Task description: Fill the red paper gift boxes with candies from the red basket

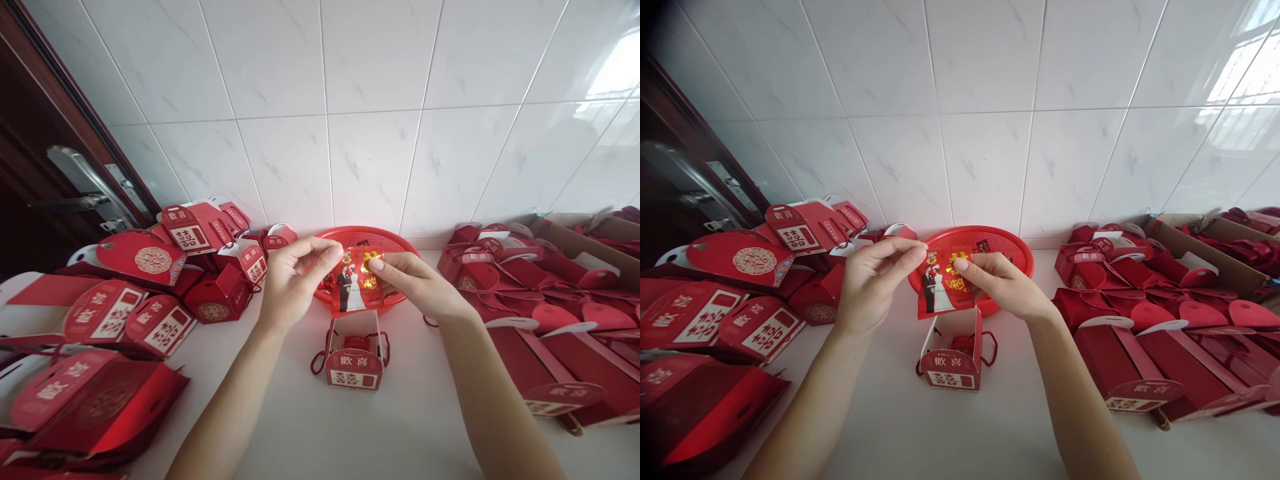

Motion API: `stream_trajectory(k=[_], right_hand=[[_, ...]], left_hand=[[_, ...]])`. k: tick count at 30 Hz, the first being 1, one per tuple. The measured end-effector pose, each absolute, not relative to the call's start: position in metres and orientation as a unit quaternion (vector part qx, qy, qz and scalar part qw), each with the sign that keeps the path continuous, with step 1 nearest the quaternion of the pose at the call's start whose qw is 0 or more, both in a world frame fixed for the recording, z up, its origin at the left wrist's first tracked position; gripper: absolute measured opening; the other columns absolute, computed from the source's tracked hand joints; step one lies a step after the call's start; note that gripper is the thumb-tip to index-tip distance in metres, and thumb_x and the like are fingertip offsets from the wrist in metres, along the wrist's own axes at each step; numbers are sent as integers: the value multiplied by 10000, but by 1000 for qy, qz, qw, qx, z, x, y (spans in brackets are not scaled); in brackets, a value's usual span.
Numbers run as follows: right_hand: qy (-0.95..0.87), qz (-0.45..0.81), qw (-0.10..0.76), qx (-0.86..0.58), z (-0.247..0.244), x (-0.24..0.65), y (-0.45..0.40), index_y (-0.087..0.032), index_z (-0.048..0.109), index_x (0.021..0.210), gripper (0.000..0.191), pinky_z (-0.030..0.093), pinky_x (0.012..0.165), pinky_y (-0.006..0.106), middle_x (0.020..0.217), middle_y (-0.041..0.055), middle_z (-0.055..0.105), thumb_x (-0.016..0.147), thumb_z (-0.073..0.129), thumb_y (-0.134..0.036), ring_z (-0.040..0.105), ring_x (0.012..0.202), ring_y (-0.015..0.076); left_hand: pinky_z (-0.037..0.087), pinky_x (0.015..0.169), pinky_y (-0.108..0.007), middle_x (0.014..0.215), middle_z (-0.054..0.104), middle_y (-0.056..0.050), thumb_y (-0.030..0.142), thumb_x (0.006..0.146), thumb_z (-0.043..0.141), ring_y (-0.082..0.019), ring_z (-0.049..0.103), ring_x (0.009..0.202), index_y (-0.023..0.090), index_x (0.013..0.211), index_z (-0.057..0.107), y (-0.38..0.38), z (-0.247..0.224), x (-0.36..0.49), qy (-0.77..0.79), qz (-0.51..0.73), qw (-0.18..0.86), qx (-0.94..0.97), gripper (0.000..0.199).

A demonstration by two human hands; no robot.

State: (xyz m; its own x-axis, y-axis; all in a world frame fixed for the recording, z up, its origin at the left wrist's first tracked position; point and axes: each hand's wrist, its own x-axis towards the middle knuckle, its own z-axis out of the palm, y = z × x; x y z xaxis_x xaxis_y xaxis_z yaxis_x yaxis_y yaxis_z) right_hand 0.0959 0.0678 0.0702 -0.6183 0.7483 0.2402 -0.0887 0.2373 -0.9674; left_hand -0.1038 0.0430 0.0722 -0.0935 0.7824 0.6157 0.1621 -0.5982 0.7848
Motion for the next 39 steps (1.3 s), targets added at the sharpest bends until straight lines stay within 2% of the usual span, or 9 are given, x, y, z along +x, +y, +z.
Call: stream_trajectory(k=[9, 12, 18, 22, 24, 28, 31, 33, 39], right_hand=[[-712, 556, 362, -231, 65, 97, 72, -203, 375, 635, 511, 348, 581, 247, 643, -45, 313, 973, 565, -536, 321, 599, 93], [-713, 555, 365, -223, 64, 98, 73, -200, 375, 631, 519, 318, 568, 246, 633, -48, 300, 970, 569, -542, 295, 589, 89], [-688, 567, 373, -256, 68, 96, 68, -190, 508, 679, 458, 441, 639, 257, 663, -28, 441, 937, 617, -553, 431, 629, 108], [-682, 554, 389, -277, 70, 96, 66, -185, 582, 724, 422, 461, 642, 251, 695, -15, 493, 907, 658, -559, 466, 655, 115], [-679, 554, 390, -281, 70, 96, 66, -184, 591, 723, 429, 469, 640, 255, 690, -12, 499, 895, 667, -570, 476, 654, 118], [-681, 570, 380, -257, 70, 97, 67, -178, 571, 690, 449, 474, 642, 252, 666, -22, 497, 909, 656, -561, 473, 625, 106], [-682, 576, 376, -249, 69, 97, 68, -175, 531, 660, 482, 474, 647, 247, 662, -24, 497, 907, 654, -570, 485, 625, 100], [-681, 576, 377, -249, 69, 97, 69, -176, 518, 650, 492, 473, 645, 243, 661, -26, 491, 906, 654, -573, 492, 629, 100], [-679, 570, 380, -264, 68, 98, 70, -172, 552, 684, 473, 461, 643, 230, 693, -17, 502, 923, 633, -572, 491, 654, 101]], left_hand=[[539, 713, -239, 790, 759, -13, 364, 829, 794, -146, 671, 761, 199, 810, 790, 45, 71, -105, 383, 630, 256, 625, 167], [538, 721, -239, 795, 760, -14, 362, 828, 793, -145, 670, 766, 199, 810, 790, 46, 71, -105, 387, 628, 258, 624, 165], [534, 694, -246, 778, 752, -15, 369, 818, 799, -147, 663, 745, 202, 811, 795, 47, 71, -105, 369, 631, 280, 623, 167], [527, 698, -243, 760, 741, -6, 346, 825, 793, -138, 651, 736, 205, 803, 794, 46, 69, -104, 374, 631, 265, 627, 143], [529, 720, -246, 770, 747, -7, 325, 827, 791, -139, 656, 749, 203, 804, 793, 46, 69, -104, 382, 629, 245, 631, 125], [532, 689, -254, 760, 749, -7, 347, 831, 782, -149, 668, 736, 206, 796, 792, 47, 69, -104, 377, 616, 274, 636, 146], [536, 731, -257, 792, 760, -9, 318, 837, 777, -150, 675, 771, 204, 809, 791, 49, 68, -105, 402, 618, 229, 635, 118], [533, 715, -252, 789, 758, -9, 334, 838, 776, -149, 671, 762, 204, 811, 791, 50, 68, -106, 404, 614, 239, 635, 134], [523, 713, -239, 782, 733, -5, 380, 871, 743, -142, 644, 759, 201, 825, 775, 48, 67, -104, 405, 607, 238, 641, 188]])
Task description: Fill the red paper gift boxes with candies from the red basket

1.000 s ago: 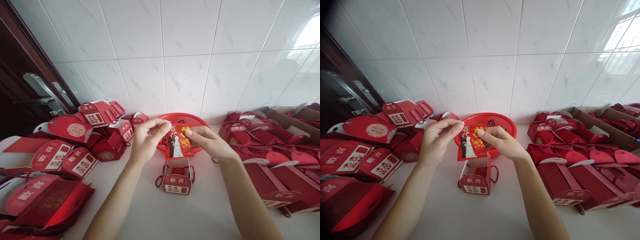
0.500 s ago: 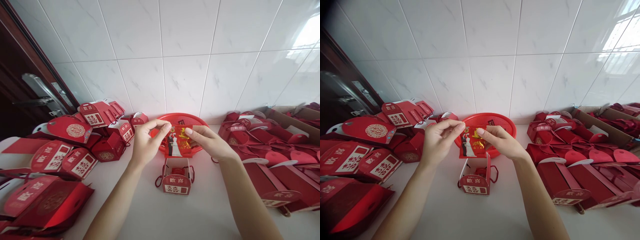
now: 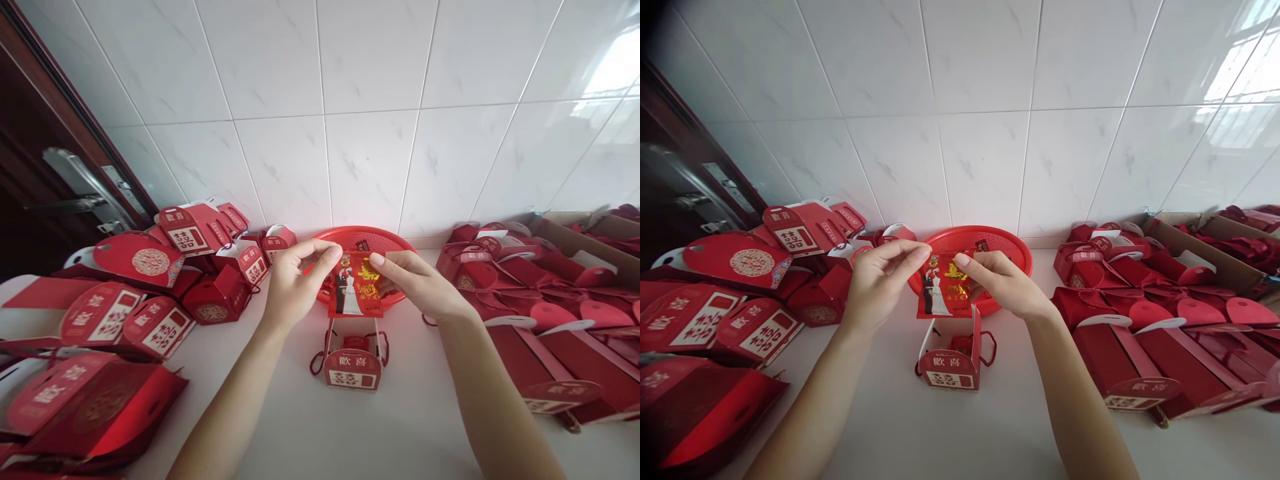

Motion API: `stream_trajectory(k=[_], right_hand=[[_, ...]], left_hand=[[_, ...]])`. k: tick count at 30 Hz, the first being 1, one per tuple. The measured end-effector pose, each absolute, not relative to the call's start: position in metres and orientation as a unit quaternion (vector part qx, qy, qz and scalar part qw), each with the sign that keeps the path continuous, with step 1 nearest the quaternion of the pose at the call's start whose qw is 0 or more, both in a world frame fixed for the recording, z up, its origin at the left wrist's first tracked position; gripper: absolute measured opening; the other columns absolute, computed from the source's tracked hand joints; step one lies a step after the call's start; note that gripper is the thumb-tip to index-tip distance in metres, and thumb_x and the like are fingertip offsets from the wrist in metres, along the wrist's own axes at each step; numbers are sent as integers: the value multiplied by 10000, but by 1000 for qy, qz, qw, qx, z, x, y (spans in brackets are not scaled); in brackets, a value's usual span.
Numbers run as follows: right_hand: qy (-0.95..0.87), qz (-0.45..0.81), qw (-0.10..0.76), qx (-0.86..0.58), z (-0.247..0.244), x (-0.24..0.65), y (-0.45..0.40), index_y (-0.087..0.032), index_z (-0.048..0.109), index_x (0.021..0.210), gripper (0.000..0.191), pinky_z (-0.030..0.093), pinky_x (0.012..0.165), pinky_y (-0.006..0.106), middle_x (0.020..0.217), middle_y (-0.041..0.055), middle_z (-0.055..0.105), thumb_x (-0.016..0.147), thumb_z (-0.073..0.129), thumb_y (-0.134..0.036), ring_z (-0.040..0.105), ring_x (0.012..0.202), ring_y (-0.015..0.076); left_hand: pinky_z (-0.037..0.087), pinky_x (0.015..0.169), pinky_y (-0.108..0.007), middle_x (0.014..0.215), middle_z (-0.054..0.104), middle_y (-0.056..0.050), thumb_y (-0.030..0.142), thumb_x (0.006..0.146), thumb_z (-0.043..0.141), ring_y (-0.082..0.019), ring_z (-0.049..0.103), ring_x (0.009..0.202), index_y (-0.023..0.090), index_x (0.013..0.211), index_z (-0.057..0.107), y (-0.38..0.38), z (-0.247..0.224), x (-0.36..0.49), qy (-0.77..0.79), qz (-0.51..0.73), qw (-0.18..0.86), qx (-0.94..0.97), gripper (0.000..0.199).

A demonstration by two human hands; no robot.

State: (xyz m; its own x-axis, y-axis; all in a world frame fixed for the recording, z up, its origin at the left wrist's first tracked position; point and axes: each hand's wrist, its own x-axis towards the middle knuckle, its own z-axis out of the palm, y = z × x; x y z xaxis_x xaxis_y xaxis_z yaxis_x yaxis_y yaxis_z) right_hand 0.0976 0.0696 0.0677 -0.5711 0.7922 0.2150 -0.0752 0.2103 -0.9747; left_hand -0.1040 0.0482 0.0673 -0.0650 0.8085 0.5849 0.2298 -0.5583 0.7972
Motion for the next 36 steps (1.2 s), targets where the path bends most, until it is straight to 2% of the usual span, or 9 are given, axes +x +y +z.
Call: stream_trajectory(k=[5, 11, 14, 17, 22, 27, 30, 33, 36], right_hand=[[-678, 562, 380, -282, 68, 96, 70, -182, 481, 663, 501, 428, 617, 231, 675, -25, 441, 926, 617, -585, 432, 636, 97], [-685, 545, 393, -282, 69, 95, 69, -202, 353, 621, 563, 356, 556, 228, 647, -51, 301, 920, 611, -604, 289, 578, 79], [-682, 547, 395, -282, 71, 95, 67, -200, 388, 614, 560, 392, 563, 234, 639, -43, 353, 904, 628, -614, 338, 574, 84], [-673, 557, 397, -280, 71, 96, 67, -193, 509, 632, 534, 457, 598, 251, 642, -15, 474, 898, 616, -644, 457, 594, 109], [-671, 563, 387, -287, 67, 98, 71, -185, 662, 712, 543, 532, 696, 288, 680, 31, 631, 906, 573, -684, 612, 678, 165], [-678, 548, 396, -289, 66, 100, 73, -178, 666, 722, 488, 515, 675, 271, 682, 16, 620, 916, 612, -623, 595, 667, 143], [-698, 552, 372, -262, 69, 102, 72, -166, 689, 787, 361, 476, 635, 249, 727, 3, 622, 869, 730, -516, 552, 665, 116], [-699, 575, 354, -236, 72, 102, 71, -159, 722, 868, 285, 489, 653, 253, 786, 10, 655, 805, 814, -421, 580, 713, 122], [-690, 585, 362, -225, 71, 102, 72, -161, 722, 814, 257, 524, 685, 275, 771, 11, 673, 775, 836, -388, 618, 734, 138]], left_hand=[[494, 671, -242, 758, 692, -7, 428, 904, 695, -146, 618, 738, 185, 800, 739, 46, 70, -104, 409, 552, 274, 673, 268], [408, 588, -242, 639, 547, 19, 423, 923, 662, -117, 478, 619, 174, 642, 608, 43, 72, -102, 410, 508, 280, 704, 379], [389, 574, -251, 625, 512, 20, 424, 912, 671, -120, 444, 605, 179, 644, 610, 43, 73, -103, 408, 511, 286, 700, 369], [397, 577, -266, 619, 508, 12, 447, 895, 681, -131, 447, 606, 183, 624, 622, 45, 73, -105, 398, 512, 322, 690, 383], [376, 569, -269, 625, 530, 12, 474, 870, 704, -133, 446, 609, 177, 672, 684, 50, 69, -105, 423, 538, 263, 680, 357], [363, 549, -266, 596, 484, 25, 475, 890, 684, -123, 411, 583, 183, 625, 603, 49, 68, -102, 419, 551, 252, 677, 402], [352, 546, -265, 594, 448, 28, 444, 908, 669, -120, 395, 583, 185, 607, 561, 47, 68, -101, 416, 559, 237, 677, 412], [361, 563, -265, 620, 484, 22, 413, 919, 664, -122, 422, 600, 186, 637, 588, 45, 68, -101, 416, 559, 230, 680, 369], [351, 558, -271, 627, 477, 19, 413, 933, 643, -126, 416, 601, 193, 655, 592, 44, 68, -100, 416, 554, 229, 684, 358]])
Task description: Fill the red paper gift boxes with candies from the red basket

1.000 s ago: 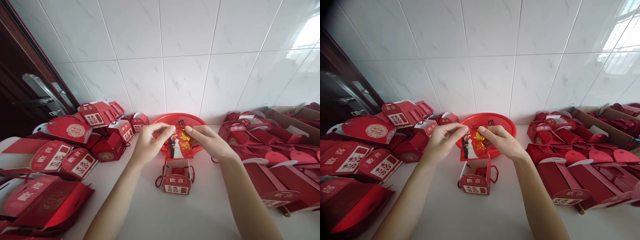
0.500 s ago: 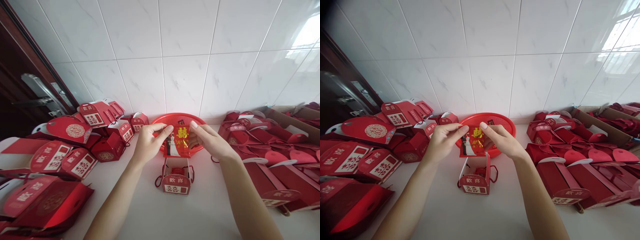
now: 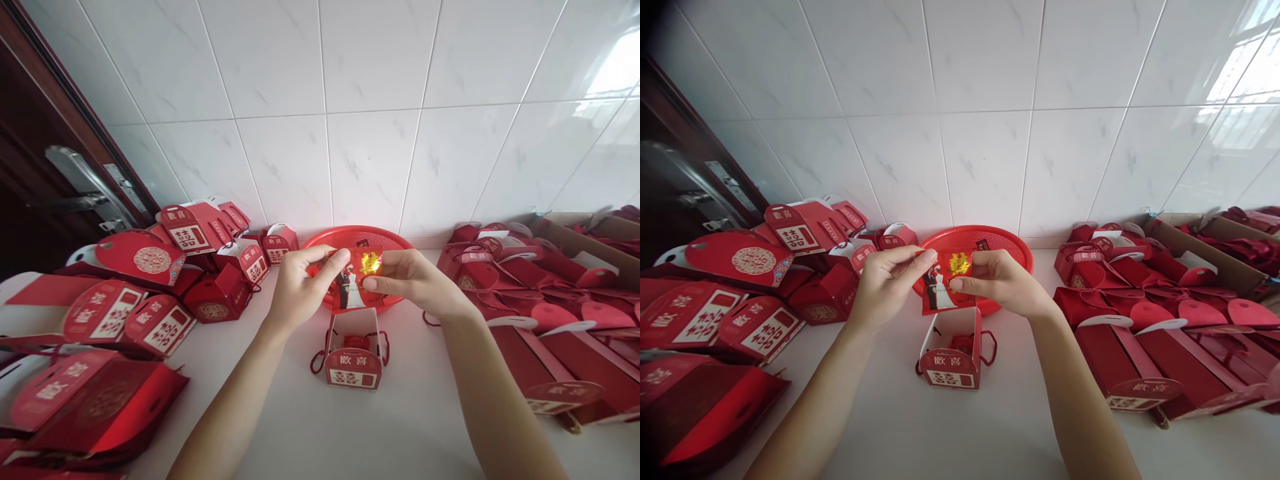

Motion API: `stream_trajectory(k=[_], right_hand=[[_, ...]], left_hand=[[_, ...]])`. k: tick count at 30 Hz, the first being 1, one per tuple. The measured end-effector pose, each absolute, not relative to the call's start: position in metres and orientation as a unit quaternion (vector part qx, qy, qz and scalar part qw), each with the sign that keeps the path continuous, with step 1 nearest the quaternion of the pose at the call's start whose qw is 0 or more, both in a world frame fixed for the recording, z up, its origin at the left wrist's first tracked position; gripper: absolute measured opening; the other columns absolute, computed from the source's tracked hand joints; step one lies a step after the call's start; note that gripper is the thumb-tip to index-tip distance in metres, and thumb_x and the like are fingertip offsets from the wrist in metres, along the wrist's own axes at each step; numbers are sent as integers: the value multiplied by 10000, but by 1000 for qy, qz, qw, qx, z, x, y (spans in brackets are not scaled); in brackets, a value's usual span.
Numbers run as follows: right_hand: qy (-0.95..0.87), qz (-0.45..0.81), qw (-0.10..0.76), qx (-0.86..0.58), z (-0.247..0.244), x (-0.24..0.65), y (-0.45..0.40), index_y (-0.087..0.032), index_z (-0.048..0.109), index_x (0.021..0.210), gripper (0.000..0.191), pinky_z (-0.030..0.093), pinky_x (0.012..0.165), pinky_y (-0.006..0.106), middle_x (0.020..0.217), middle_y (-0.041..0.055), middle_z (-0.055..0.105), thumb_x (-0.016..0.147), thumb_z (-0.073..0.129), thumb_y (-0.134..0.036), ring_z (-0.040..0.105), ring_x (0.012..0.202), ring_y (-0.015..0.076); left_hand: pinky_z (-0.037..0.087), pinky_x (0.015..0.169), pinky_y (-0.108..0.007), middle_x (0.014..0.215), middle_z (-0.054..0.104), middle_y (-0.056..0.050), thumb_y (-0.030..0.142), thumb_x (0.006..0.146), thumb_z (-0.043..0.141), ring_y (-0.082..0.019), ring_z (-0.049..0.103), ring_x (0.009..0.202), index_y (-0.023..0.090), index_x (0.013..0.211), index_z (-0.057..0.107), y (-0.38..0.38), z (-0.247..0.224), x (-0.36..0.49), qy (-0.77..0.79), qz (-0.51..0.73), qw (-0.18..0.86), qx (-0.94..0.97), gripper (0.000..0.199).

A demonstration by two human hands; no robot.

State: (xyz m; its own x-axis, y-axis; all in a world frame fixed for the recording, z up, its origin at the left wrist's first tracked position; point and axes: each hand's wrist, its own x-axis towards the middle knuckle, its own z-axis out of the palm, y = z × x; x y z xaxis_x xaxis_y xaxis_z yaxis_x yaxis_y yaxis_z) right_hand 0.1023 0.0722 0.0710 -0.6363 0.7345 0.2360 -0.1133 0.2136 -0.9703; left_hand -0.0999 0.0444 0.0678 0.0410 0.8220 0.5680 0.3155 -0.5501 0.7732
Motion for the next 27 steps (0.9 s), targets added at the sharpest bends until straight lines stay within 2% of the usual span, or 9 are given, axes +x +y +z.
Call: stream_trajectory(k=[4, 7, 10, 18, 27], right_hand=[[-682, 598, 359, -219, 69, 103, 73, -168, 747, 847, 230, 547, 713, 286, 819, 28, 726, 767, 844, -360, 659, 765, 150], [-683, 597, 359, -219, 70, 103, 73, -169, 766, 891, 242, 556, 724, 296, 855, 42, 748, 770, 843, -364, 677, 784, 162], [-683, 595, 366, -213, 69, 103, 73, -173, 766, 856, 218, 563, 731, 304, 834, 36, 750, 767, 848, -354, 687, 791, 168], [-684, 594, 360, -223, 66, 104, 75, -175, 766, 925, 239, 578, 805, 340, 913, 55, 756, 794, 832, -362, 700, 860, 190], [-688, 584, 363, -232, 66, 107, 75, -164, 759, 943, 282, 579, 860, 391, 943, 79, 762, 811, 814, -407, 715, 908, 227]], left_hand=[[308, 535, -277, 602, 325, 32, 453, 962, 586, -119, 316, 569, 201, 585, 390, 43, 69, -100, 410, 563, 232, 679, 494], [292, 527, -281, 607, 278, 34, 475, 962, 573, -120, 279, 566, 207, 590, 327, 43, 70, -100, 405, 574, 228, 674, 520], [320, 537, -280, 599, 302, 31, 471, 952, 582, -123, 306, 567, 209, 581, 354, 43, 71, -101, 401, 572, 226, 679, 509], [399, 585, -278, 622, 496, 16, 353, 914, 618, -137, 446, 606, 203, 662, 598, 40, 72, -102, 401, 557, 224, 692, 294], [382, 574, -281, 621, 452, 15, 327, 915, 579, -141, 419, 602, 205, 623, 518, 40, 73, -102, 400, 551, 245, 690, 322]])
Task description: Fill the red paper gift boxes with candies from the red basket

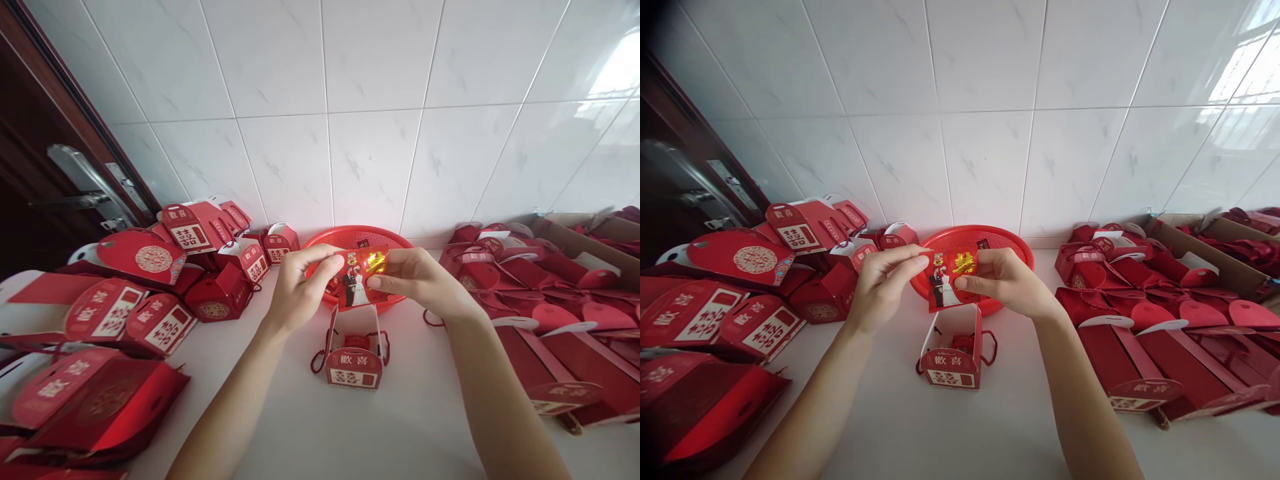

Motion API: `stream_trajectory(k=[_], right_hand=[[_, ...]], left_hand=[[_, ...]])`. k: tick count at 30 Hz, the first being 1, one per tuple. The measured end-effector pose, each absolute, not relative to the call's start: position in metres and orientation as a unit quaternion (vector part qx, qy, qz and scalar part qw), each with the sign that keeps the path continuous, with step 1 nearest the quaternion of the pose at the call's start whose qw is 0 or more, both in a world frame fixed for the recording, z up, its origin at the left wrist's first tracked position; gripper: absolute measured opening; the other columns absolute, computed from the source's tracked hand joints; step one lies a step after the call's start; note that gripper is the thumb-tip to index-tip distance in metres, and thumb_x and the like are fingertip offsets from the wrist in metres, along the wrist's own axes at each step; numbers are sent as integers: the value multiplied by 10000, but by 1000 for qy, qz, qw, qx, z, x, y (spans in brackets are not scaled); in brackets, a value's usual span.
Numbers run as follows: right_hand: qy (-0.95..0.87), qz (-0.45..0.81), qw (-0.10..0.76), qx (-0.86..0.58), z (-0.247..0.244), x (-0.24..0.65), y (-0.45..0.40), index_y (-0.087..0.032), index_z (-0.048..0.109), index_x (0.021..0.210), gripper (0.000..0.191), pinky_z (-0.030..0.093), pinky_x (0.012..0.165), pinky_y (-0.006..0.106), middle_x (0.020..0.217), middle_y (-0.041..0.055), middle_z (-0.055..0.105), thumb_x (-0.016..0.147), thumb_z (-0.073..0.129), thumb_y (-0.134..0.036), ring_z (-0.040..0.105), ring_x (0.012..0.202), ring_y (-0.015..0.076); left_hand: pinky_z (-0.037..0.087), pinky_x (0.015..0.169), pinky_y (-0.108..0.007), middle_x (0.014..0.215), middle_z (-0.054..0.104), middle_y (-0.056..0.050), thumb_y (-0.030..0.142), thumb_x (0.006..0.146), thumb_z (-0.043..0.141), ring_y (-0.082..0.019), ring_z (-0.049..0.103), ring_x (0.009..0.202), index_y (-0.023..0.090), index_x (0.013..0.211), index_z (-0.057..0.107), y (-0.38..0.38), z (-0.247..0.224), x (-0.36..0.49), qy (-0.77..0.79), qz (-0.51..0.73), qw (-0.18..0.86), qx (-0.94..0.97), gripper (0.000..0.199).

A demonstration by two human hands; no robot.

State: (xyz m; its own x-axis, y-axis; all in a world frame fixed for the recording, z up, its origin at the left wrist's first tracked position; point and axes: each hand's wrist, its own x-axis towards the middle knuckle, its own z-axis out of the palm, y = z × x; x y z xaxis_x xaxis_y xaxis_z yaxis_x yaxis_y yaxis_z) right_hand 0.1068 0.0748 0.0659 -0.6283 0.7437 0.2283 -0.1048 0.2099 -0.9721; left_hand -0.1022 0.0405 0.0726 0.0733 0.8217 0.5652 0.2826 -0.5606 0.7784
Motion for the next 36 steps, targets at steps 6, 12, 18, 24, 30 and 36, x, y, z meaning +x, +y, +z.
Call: stream_trajectory(k=[6, 12, 18, 24, 30, 36], right_hand=[[-685, 583, 370, -231, 67, 107, 74, -170, 782, 984, 297, 588, 806, 348, 940, 69, 767, 780, 841, -377, 711, 880, 207], [-685, 585, 372, -226, 68, 108, 74, -178, 790, 1020, 295, 589, 780, 331, 923, 62, 774, 783, 842, -347, 712, 864, 197], [-691, 583, 366, -222, 68, 109, 75, -176, 789, 1040, 294, 582, 783, 328, 954, 69, 780, 798, 835, -336, 716, 865, 197], [-694, 580, 370, -214, 68, 108, 75, -171, 791, 1024, 291, 587, 773, 316, 939, 67, 781, 788, 843, -333, 717, 854, 192], [-696, 575, 372, -215, 68, 108, 75, -174, 796, 1031, 296, 592, 765, 311, 943, 68, 784, 788, 840, -338, 718, 853, 191], [-700, 570, 373, -214, 69, 108, 75, -173, 793, 1059, 314, 589, 738, 293, 937, 65, 784, 792, 837, -333, 715, 833, 176]], left_hand=[[381, 584, -270, 658, 467, 18, 354, 961, 560, -139, 427, 623, 202, 703, 555, 41, 69, -102, 404, 534, 227, 707, 300], [396, 599, -272, 670, 479, 17, 374, 982, 552, -145, 450, 639, 204, 729, 562, 42, 69, -102, 397, 527, 216, 720, 305], [419, 624, -266, 701, 540, 18, 343, 989, 553, -142, 491, 662, 201, 750, 591, 40, 70, -102, 383, 530, 223, 723, 280], [428, 634, -243, 711, 551, 29, 300, 998, 551, -127, 511, 681, 196, 775, 612, 41, 70, -101, 376, 535, 229, 721, 253], [470, 684, -256, 763, 623, 10, 310, 993, 567, -154, 590, 755, 197, 844, 695, 41, 68, -101, 381, 538, 223, 718, 227], [501, 746, -248, 846, 681, 1, 331, 986, 596, -157, 637, 826, 213, 955, 743, 42, 66, -102, 387, 547, 205, 713, 190]])
